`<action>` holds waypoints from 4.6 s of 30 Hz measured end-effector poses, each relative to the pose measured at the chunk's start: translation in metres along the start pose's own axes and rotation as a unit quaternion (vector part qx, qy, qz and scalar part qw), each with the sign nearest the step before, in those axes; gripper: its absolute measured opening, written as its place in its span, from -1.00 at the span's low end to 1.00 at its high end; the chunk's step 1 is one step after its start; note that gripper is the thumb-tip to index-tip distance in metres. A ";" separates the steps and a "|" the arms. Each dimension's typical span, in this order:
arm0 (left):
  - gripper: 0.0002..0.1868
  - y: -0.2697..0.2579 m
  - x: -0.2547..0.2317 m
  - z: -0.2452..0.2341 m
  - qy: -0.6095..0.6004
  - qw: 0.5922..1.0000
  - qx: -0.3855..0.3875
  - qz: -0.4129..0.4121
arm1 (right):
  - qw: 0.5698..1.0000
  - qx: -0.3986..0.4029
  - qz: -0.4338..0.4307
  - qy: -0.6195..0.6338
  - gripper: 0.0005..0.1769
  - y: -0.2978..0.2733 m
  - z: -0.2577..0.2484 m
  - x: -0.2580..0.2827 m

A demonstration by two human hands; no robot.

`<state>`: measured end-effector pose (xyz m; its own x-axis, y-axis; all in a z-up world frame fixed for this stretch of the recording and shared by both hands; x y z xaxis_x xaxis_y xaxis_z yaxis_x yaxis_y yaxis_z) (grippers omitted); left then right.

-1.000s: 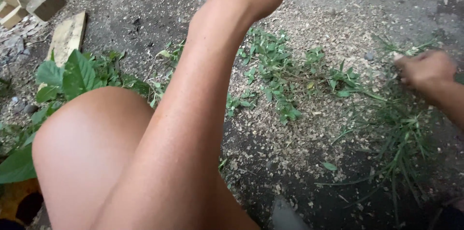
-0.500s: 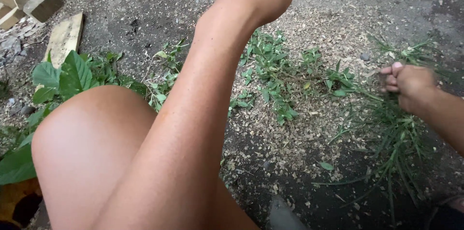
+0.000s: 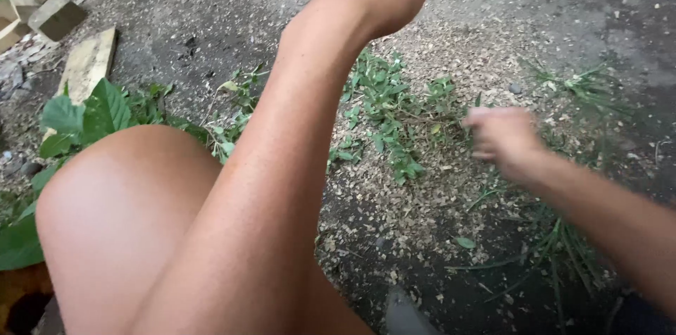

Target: The person pulls weeds from the ground by hand in an outdoor area.

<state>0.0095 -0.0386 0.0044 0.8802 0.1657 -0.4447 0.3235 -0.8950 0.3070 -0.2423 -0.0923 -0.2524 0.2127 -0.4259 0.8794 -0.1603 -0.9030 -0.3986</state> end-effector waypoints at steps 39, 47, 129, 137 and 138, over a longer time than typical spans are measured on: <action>-0.22 -0.013 0.023 -0.009 0.015 1.000 0.019 -0.008 | 0.701 0.126 -0.249 -0.657 -0.66 0.058 0.017 -0.005; -0.27 -0.003 0.015 0.004 0.012 0.999 0.030 0.021 | 0.800 0.096 -0.346 -0.481 -0.63 0.000 0.025 -0.039; -0.05 -0.026 0.005 0.007 0.063 0.995 0.071 0.017 | 0.681 0.078 -0.255 -0.682 -0.22 0.064 0.030 0.013; -0.04 -0.030 0.005 0.002 0.071 0.995 0.070 0.025 | 0.748 0.153 -0.216 -0.608 -0.48 0.109 0.012 -0.033; -0.06 -0.031 0.006 0.002 0.076 0.994 0.075 0.023 | 0.791 0.151 -0.223 -0.549 -0.49 0.117 0.009 -0.036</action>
<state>0.0043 -0.0109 -0.0090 0.9390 0.1733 -0.2969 0.2358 -0.9532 0.1892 -0.2604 -0.1832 -0.3328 0.9192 0.2956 0.2600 0.3683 -0.8791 -0.3025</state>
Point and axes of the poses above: each hand's wrist, its own y-axis towards the middle knuckle, its own z-axis out of the palm, x = y × z, the point moved 4 cm from there along y, towards the middle knuckle, and after that the axes turned 13 degrees about -x, right-handed, at the moved point
